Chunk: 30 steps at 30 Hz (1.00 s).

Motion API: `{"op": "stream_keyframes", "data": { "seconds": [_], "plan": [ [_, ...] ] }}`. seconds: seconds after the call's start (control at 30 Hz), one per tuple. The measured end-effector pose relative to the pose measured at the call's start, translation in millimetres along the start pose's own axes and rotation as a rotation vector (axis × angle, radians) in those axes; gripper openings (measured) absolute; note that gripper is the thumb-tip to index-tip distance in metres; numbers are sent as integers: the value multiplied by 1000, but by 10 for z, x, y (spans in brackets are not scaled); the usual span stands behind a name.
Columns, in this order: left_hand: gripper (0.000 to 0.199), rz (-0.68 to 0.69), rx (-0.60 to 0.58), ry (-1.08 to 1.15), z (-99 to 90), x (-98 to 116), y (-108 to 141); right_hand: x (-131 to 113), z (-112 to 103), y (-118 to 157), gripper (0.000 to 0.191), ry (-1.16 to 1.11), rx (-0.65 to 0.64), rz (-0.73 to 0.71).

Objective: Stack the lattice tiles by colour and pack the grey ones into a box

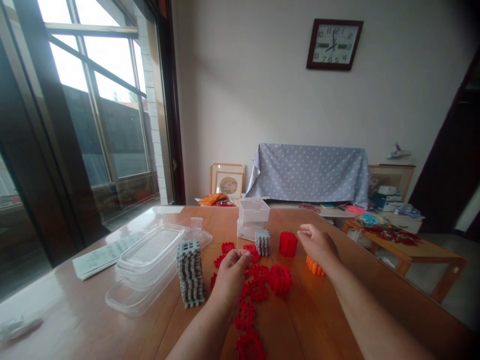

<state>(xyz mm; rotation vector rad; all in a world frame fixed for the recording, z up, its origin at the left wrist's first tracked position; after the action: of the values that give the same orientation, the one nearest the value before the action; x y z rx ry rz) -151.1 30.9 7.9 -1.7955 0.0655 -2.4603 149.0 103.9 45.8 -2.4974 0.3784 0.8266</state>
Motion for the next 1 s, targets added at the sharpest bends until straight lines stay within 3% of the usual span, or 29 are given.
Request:
{"op": "stream_keyframes", "data": {
  "seconds": [0.17,0.33,0.5,0.67,0.77,0.87,1.0],
  "plan": [
    [40,-7,25,20,-57,12,-53,-192,42,360,29,-148,-112,-90],
    [31,28,51,-11,-172,87,-119,-472,105,879,35,-362,-255,-180],
    [23,112,34,-154,-240,142,-182,-533,265,1223,39,-313,-363,-261],
    [13,170,53,-431,-364,141,-242,-447,288,1225,43,-201,-345,-290],
    [10,302,65,-578,-438,245,-258,-447,228,1195,43,-165,-319,-311],
    [10,389,-57,-871,-368,289,-227,-458,162,1186,43,-164,-306,-325],
    [14,248,-285,-1465,-241,63,-120,-461,97,1186,42,-165,-283,-344]
  ]
}}
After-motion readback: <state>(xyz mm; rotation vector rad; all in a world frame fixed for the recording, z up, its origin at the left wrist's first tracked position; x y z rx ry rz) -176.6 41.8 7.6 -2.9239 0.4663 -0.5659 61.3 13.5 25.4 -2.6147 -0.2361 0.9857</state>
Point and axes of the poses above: each hand's wrist, its own y-axis away from the middle knuckle, its own z-axis out of the palm, x = y × z, the point moved 8 cm from there along -y, towards the middle knuckle, and after that the axes turned 8 degrees about z, right-handed, at the moved point
